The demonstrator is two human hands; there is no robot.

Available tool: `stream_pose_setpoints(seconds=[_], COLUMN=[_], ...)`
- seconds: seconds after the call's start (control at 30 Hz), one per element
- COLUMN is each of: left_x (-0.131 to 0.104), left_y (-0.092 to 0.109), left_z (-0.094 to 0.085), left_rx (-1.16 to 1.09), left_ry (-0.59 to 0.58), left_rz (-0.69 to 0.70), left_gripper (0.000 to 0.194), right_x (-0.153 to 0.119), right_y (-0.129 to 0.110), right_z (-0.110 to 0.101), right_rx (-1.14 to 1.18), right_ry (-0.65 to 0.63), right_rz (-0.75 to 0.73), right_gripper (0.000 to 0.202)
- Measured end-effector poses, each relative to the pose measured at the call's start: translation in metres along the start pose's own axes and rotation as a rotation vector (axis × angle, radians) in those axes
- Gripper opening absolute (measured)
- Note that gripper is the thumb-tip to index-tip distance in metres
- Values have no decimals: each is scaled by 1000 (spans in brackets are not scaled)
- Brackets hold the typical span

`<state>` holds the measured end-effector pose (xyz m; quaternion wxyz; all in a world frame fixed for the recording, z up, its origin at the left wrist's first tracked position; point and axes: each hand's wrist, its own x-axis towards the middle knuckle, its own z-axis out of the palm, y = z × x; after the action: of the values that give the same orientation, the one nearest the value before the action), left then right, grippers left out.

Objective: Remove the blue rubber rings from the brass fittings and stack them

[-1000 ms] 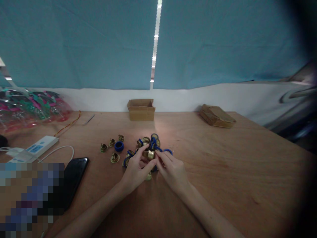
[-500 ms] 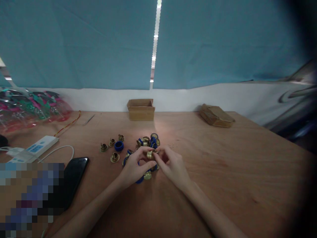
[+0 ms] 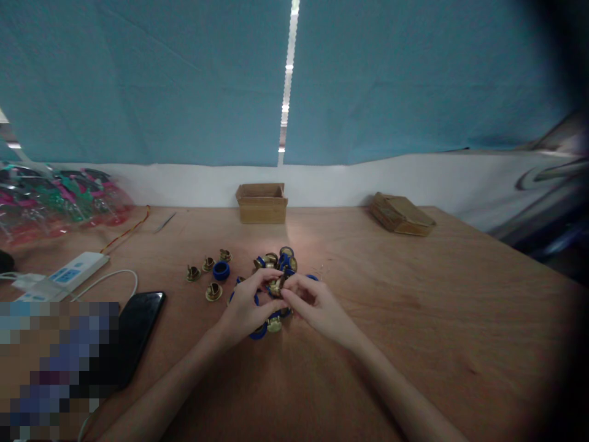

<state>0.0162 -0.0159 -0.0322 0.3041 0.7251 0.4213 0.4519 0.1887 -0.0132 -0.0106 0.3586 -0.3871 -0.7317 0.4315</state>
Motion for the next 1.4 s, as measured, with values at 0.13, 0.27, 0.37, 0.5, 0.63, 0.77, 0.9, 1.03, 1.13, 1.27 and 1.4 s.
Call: stream_pose_setpoints(seconds=[0.13,0.27,0.37,0.5,0.63,0.77,0.9,1.03,1.13,1.27,1.4], left_x=[-1,-2,-3,-5,-5,-5,-5,-4,-2,4,13], left_y=[0,0,1,1,2,8,13,8,4,-3,-21], left_z=[1,2,2,3,4,3,1,0,-2,-9,-27], left_rx=[-5,9,21,42,27,-13,-13,74,98,95,199], left_ry=[-52,-78,-95,-116,-114,-127,-157,-113,-40,98,288], left_rz=[34,87,111,102,72,62,24,-2,-17,-41,-57], left_gripper=[45,46,47,48,46,42,39,42,42,39,36], right_x=[-1,-1,-1,0,0,-1,-4,-2,5,11,11], right_y=[5,9,9,8,9,9,5,2,6,21,34], right_z=[1,1,1,3,5,6,4,-2,-10,-31,-53], right_rx=[-16,-112,-155,-180,-162,-87,-15,127,134,-68,-485], right_ry=[-16,1,20,44,64,59,28,31,221,471,512], right_rz=[-1,-14,-19,-11,-5,-3,-10,21,47,83,96], right_gripper=[22,23,23,24,25,26,26,27,35,33,27])
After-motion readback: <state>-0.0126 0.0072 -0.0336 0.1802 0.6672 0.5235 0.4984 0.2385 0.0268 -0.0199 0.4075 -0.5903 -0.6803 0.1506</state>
